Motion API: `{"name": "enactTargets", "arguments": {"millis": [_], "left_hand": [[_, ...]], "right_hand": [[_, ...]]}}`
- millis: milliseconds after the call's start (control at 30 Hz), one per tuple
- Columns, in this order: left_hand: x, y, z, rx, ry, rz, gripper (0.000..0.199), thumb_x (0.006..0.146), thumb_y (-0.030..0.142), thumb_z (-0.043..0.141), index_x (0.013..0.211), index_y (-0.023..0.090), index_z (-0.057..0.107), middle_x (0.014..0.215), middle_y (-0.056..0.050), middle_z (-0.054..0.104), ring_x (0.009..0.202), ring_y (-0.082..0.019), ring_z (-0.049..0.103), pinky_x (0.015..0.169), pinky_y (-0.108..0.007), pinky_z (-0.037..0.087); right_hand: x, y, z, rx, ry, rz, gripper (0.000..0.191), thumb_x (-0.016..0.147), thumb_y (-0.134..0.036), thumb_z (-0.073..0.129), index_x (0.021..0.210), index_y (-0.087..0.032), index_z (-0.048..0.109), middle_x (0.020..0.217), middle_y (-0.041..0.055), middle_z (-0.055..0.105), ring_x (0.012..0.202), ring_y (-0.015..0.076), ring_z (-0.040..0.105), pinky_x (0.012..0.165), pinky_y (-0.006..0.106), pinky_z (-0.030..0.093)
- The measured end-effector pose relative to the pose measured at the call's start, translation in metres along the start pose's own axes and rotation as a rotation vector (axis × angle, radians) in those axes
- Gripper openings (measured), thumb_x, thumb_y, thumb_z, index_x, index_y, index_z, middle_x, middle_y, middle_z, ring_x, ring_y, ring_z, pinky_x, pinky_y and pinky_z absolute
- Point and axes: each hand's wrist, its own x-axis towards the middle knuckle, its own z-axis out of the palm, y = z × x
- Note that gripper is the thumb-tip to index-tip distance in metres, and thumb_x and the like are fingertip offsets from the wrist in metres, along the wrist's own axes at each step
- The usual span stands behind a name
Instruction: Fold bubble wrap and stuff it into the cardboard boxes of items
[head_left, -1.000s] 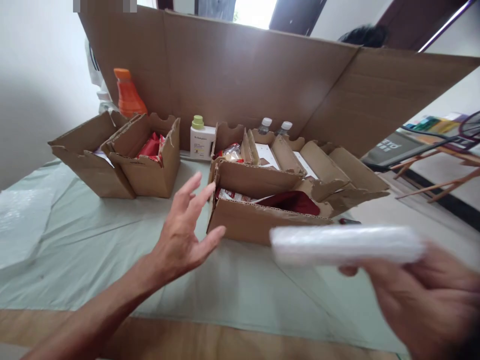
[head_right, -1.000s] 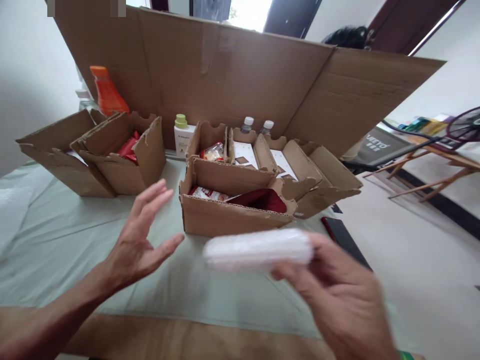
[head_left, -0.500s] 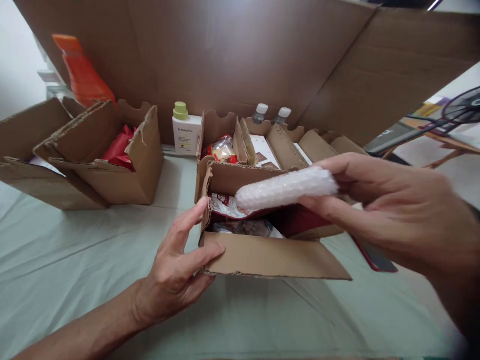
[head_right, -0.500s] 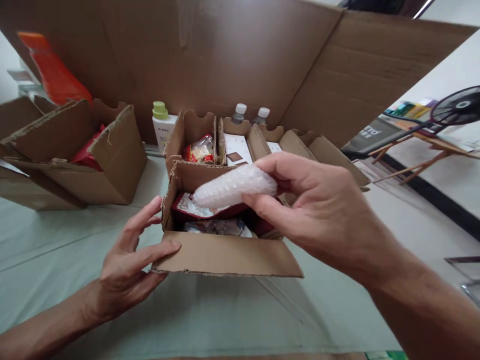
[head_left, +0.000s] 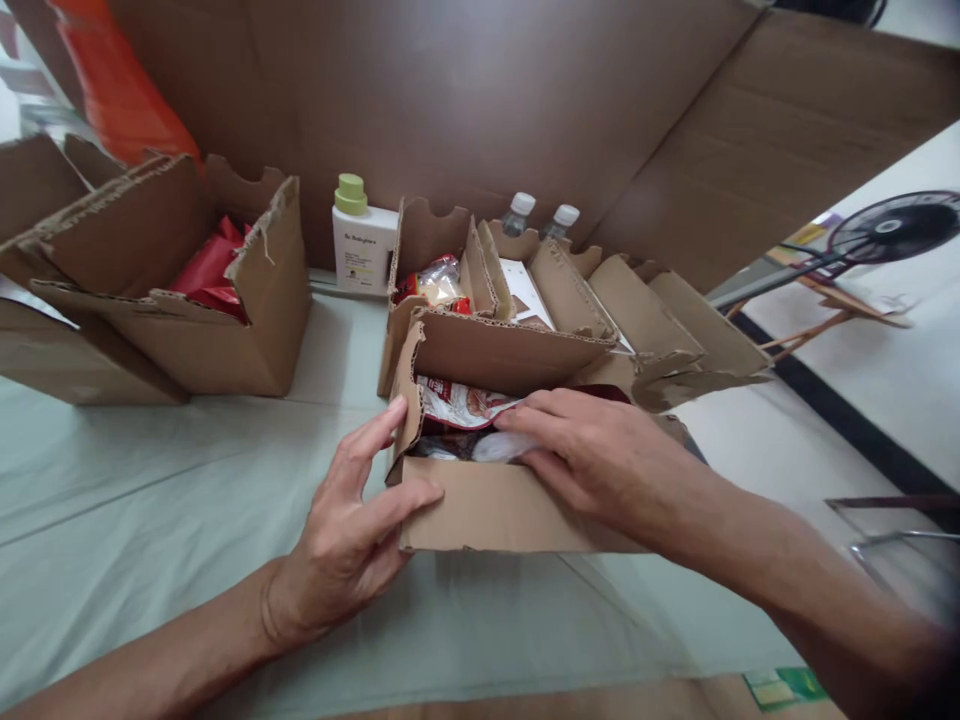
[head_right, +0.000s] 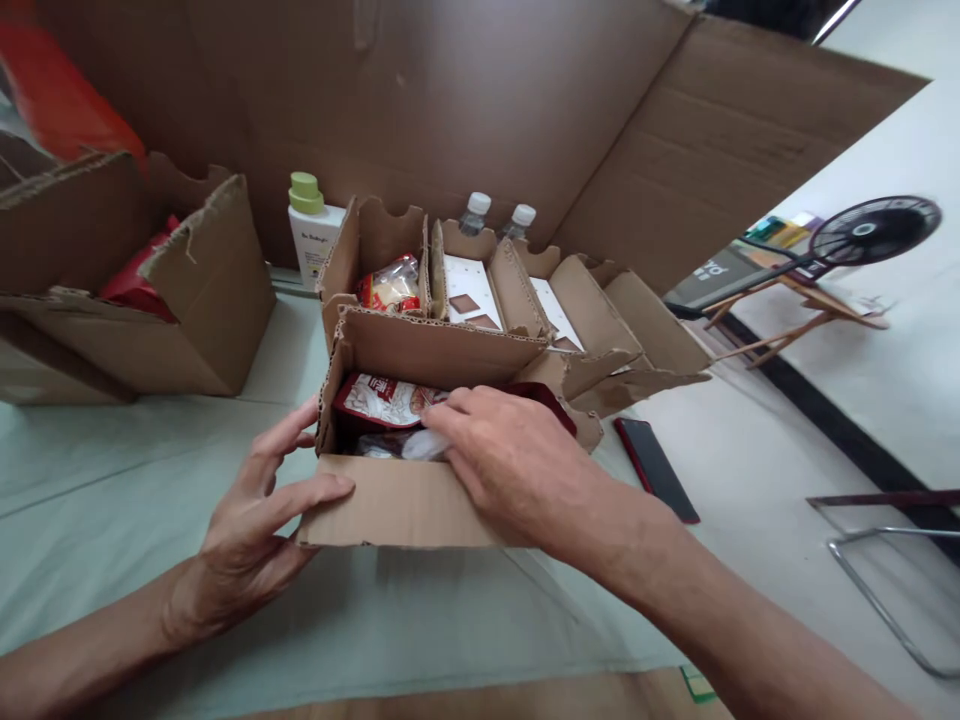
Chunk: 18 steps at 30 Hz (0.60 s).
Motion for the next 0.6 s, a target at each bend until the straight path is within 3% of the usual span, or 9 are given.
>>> {"name": "enactTargets", "arguments": {"millis": [100, 200, 333, 433, 500, 600], "left_hand": [[0.000, 0.000, 0.000, 0.007, 0.006, -0.004, 0.036, 0.088, -0.001, 0.062, 0.116, 0.019, 0.066, 0.168, -0.015, 0.028, 0.149, -0.033, 0.040, 0.114, -0.051, 0.046], [0.001, -0.003, 0.000, 0.009, 0.002, -0.004, 0.036, 0.087, -0.002, 0.061, 0.115, 0.020, 0.066, 0.167, -0.015, 0.029, 0.147, -0.033, 0.042, 0.112, -0.051, 0.048], [0.002, -0.004, 0.001, 0.015, 0.003, 0.001, 0.035, 0.088, 0.000, 0.061, 0.115, 0.022, 0.066, 0.166, -0.014, 0.032, 0.146, -0.033, 0.043, 0.111, -0.052, 0.048], [0.004, 0.000, 0.000, 0.056, 0.006, -0.016, 0.037, 0.088, 0.001, 0.060, 0.117, 0.024, 0.066, 0.168, -0.011, 0.031, 0.146, -0.032, 0.043, 0.108, -0.049, 0.051], [0.004, 0.005, -0.002, 0.085, 0.004, -0.035, 0.043, 0.088, 0.002, 0.060, 0.125, 0.026, 0.063, 0.170, -0.010, 0.026, 0.147, -0.032, 0.043, 0.108, -0.047, 0.052], [-0.002, 0.009, -0.008, 0.113, 0.075, -0.103, 0.062, 0.090, 0.008, 0.063, 0.146, 0.029, 0.049, 0.168, -0.013, 0.029, 0.146, -0.032, 0.045, 0.111, -0.052, 0.049]], "right_hand": [[0.003, 0.000, 0.007, 0.211, 0.024, -0.015, 0.039, 0.094, -0.013, 0.054, 0.131, -0.019, 0.063, 0.121, 0.0077, 0.075, 0.104, 0.0251, 0.072, 0.087, 0.039, 0.057], [-0.004, 0.001, 0.007, 0.329, -0.008, 0.019, 0.040, 0.100, -0.017, 0.047, 0.138, -0.022, 0.060, 0.133, 0.0069, 0.071, 0.116, 0.0229, 0.068, 0.096, 0.038, 0.054], [0.000, -0.004, 0.009, 0.364, -0.119, 0.007, 0.040, 0.109, -0.037, 0.038, 0.133, -0.020, 0.065, 0.131, 0.0108, 0.071, 0.121, 0.0283, 0.065, 0.103, 0.050, 0.049], [0.007, -0.011, 0.007, 0.392, -0.139, -0.006, 0.046, 0.110, -0.042, 0.035, 0.131, -0.018, 0.068, 0.127, 0.0124, 0.072, 0.117, 0.0300, 0.066, 0.102, 0.055, 0.050], [0.000, -0.015, 0.001, 0.401, -0.034, 0.018, 0.040, 0.108, -0.039, 0.043, 0.133, -0.021, 0.067, 0.130, 0.0106, 0.072, 0.122, 0.0294, 0.065, 0.103, 0.053, 0.051], [-0.038, -0.018, -0.008, 0.377, 0.392, 0.183, 0.025, 0.100, -0.030, 0.058, 0.120, -0.028, 0.074, 0.126, 0.0050, 0.074, 0.122, 0.0271, 0.067, 0.105, 0.049, 0.053]]}}
